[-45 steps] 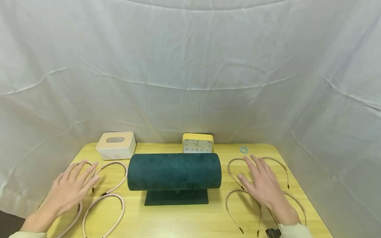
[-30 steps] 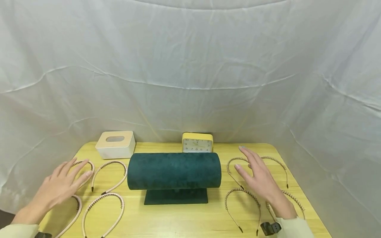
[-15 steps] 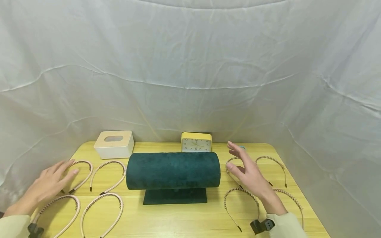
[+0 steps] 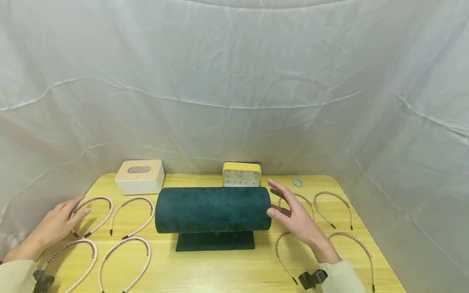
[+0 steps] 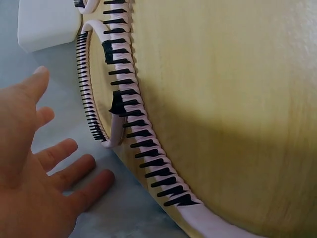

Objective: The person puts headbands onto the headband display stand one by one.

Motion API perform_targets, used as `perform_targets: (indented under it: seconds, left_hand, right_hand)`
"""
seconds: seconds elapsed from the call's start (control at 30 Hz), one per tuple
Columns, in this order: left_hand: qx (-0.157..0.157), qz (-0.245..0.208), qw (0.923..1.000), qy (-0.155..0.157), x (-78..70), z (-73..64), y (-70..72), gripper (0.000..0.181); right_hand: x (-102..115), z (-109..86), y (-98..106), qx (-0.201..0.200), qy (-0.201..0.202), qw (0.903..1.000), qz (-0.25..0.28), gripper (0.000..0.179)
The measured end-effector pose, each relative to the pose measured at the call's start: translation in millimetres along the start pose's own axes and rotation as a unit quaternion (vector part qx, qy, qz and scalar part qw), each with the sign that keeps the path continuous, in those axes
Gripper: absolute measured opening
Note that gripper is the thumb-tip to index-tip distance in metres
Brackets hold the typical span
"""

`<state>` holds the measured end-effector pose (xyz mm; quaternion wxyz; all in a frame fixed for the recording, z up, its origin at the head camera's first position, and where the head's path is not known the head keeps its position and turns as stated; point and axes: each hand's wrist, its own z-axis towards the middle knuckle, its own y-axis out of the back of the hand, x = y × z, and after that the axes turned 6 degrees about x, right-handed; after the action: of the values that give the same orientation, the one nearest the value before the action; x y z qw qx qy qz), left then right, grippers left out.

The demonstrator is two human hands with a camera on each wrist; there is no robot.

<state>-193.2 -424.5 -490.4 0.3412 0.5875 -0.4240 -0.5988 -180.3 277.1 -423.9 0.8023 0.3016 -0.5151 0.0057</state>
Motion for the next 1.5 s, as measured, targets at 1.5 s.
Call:
perform_targets:
  seconds: [1.5]
  left_hand:
    - [-0.052,0.019,0.9967,0.06,26.0,10.5,-7.5,0.049]
  right_hand:
    - [-11.9,0.7,-14.3,0.006,-0.065,0.997,0.042,0.07]
